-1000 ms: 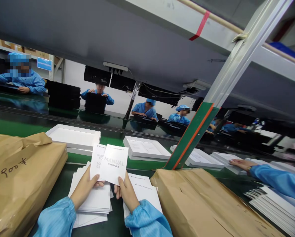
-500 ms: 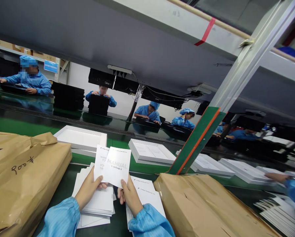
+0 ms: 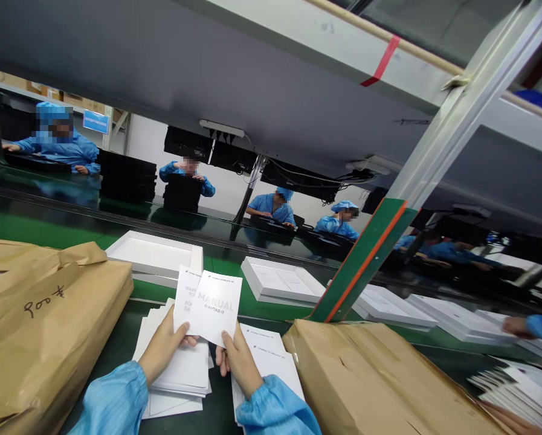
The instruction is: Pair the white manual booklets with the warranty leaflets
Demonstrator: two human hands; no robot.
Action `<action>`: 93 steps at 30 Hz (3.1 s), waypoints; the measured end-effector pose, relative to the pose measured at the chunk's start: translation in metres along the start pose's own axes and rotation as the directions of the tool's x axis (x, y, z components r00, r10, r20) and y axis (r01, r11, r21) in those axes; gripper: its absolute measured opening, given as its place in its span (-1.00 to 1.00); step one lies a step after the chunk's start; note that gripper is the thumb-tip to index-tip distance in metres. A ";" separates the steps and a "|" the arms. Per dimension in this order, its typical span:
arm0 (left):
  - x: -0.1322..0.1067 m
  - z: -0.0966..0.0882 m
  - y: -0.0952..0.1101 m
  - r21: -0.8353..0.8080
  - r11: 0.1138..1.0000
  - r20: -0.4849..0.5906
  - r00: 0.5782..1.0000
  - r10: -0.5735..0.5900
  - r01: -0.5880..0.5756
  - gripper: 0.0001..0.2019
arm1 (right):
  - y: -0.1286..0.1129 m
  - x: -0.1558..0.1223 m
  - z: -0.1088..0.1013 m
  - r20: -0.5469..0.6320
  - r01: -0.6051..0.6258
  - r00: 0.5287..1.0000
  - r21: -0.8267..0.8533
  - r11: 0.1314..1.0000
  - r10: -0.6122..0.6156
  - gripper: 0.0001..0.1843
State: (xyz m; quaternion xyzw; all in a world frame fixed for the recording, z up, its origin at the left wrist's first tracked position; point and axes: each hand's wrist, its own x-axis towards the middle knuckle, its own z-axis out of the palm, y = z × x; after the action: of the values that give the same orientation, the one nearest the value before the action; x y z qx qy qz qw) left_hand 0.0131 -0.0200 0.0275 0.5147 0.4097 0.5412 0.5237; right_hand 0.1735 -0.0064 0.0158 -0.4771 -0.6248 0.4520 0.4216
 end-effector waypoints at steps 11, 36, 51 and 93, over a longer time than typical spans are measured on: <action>0.003 0.000 -0.002 -0.001 1.000 -0.004 1.000 0.016 -0.016 -0.59 | -0.005 -0.002 0.000 0.001 -0.003 1.000 -0.008 1.000 0.003 -0.44; -0.001 0.003 0.001 0.025 1.000 -0.098 0.995 0.010 -0.008 -0.54 | -0.006 -0.004 0.002 -0.049 0.092 0.994 -0.019 0.996 -0.093 -0.55; 0.074 -0.062 0.027 -0.111 0.992 -0.311 0.946 -0.093 0.061 -0.88 | -0.012 0.000 0.000 -0.278 0.196 0.950 0.177 0.965 -0.142 -0.60; 0.012 -0.045 -0.031 0.493 0.864 -0.350 0.932 0.092 0.100 -0.73 | -0.061 0.132 -0.041 -0.164 -0.205 0.965 0.021 0.979 0.205 -0.89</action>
State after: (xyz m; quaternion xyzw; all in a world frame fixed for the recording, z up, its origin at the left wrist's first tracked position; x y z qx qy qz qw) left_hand -0.0261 0.0001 -0.0080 0.5239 0.6268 0.4997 0.2880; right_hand 0.1748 0.1204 0.0974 -0.5740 -0.5342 0.4534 0.4238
